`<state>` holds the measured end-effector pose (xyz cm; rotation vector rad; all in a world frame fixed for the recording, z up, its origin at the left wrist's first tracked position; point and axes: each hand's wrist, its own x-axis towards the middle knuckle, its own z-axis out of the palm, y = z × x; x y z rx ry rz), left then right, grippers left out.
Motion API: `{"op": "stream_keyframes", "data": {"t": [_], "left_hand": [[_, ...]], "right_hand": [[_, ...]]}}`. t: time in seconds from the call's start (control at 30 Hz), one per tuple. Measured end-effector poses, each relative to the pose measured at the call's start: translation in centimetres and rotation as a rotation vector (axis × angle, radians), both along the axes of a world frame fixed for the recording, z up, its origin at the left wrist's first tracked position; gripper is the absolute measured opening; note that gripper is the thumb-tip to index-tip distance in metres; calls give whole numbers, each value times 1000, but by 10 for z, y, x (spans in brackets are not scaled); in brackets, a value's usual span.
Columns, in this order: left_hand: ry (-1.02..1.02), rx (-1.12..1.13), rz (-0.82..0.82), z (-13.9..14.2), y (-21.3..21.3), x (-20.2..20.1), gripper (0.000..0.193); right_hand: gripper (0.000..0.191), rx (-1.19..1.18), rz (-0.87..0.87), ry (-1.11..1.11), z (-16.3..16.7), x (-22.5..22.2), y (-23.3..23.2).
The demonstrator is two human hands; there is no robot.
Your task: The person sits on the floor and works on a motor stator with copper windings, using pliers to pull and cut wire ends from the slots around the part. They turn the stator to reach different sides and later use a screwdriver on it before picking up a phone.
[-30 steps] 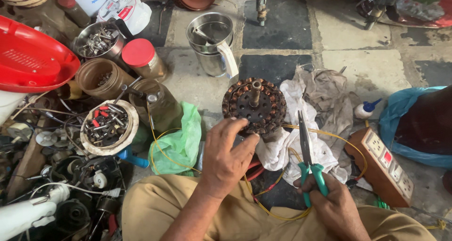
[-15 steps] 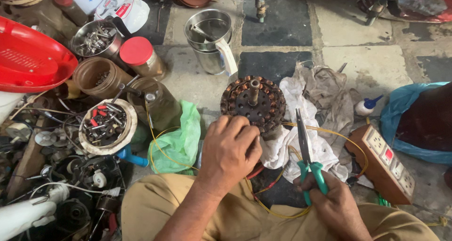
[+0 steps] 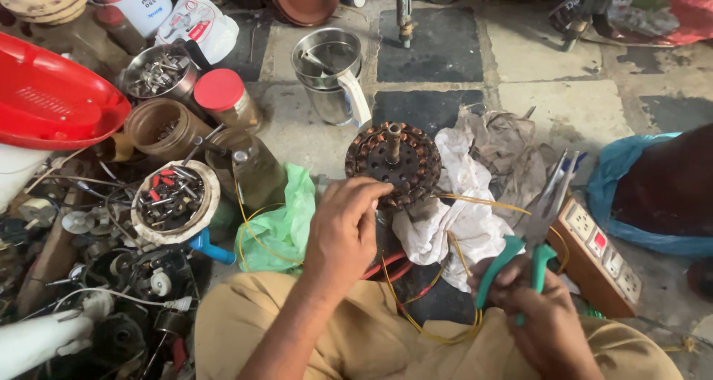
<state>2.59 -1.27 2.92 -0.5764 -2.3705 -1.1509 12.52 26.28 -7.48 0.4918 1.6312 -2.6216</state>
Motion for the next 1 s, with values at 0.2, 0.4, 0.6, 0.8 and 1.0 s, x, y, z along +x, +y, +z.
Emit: {"op": "stream_keyframes", "data": {"t": [0.2, 0.4, 0.6, 0.8, 1.0], "left_hand": [[-352, 566, -222, -29, 20, 56, 33], [-791, 1161, 58, -64, 23, 72, 30], [-408, 758, 201, -42, -4, 46, 32], [113, -330, 49, -8, -3, 23, 44], [163, -281, 60, -7, 5, 11, 30]], "right_hand": [[28, 1245, 207, 310, 17, 1, -27], [47, 1580, 114, 544, 38, -3, -41], [46, 1493, -166, 460, 21, -6, -39], [23, 366, -264, -258, -7, -12, -4], [25, 100, -274, -357, -28, -18, 13]]}}
